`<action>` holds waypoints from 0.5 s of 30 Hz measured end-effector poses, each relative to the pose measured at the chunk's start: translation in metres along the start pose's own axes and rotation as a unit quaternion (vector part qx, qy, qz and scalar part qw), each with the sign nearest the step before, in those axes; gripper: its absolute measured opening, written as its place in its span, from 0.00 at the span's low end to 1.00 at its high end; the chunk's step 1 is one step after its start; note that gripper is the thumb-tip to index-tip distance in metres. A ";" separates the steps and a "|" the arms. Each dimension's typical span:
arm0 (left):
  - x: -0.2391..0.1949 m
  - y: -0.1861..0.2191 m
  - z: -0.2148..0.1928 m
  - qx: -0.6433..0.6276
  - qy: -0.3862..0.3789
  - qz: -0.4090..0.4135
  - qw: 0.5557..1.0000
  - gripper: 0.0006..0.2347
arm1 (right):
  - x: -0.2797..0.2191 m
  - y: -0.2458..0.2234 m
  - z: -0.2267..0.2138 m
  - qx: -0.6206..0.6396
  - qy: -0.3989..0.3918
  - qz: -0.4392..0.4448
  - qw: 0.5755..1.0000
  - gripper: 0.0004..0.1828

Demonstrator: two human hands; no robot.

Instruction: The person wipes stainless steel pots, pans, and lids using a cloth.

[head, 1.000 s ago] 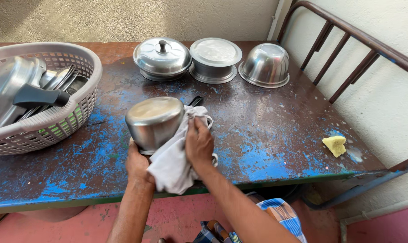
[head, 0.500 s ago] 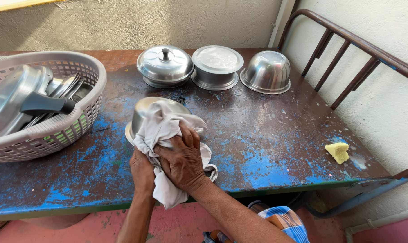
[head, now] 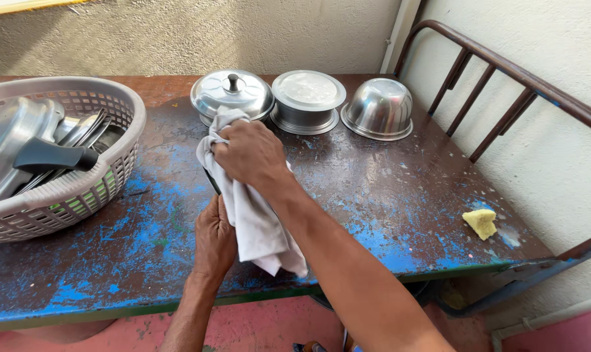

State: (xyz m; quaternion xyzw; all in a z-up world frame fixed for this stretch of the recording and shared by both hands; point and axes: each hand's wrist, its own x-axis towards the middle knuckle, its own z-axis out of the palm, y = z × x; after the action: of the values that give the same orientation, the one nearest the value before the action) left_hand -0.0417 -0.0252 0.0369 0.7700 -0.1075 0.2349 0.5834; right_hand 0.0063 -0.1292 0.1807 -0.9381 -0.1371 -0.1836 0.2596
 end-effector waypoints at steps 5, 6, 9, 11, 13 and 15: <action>0.009 0.000 -0.004 -0.058 0.039 -0.018 0.997 0.18 | -0.039 0.003 0.017 0.006 0.171 -0.107 0.979 0.12; 0.011 -0.002 -0.007 -0.058 0.045 -0.066 0.995 0.20 | -0.061 0.011 0.030 0.027 0.200 -0.142 0.969 0.11; 0.010 -0.008 -0.007 -0.127 0.053 -0.100 0.985 0.21 | -0.103 0.035 0.063 -0.042 0.270 -0.258 0.927 0.14; 0.006 -0.007 -0.008 -0.101 0.056 -0.104 0.988 0.22 | -0.115 0.047 0.070 -0.045 0.249 -0.263 0.931 0.14; 0.015 -0.001 -0.009 0.018 0.060 -0.119 0.991 0.25 | -0.106 0.047 0.063 -0.051 0.249 -0.257 0.932 0.14; 0.023 0.003 -0.012 0.022 0.069 -0.002 0.997 0.22 | -0.090 0.037 0.053 -0.045 0.265 -0.233 0.934 0.14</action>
State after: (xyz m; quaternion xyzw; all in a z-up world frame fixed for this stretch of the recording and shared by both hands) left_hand -0.0257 -0.0123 0.0530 0.7648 -0.0604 0.2881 0.5730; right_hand -0.0471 -0.1461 0.0850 -0.8076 -0.2697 -0.4872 0.1939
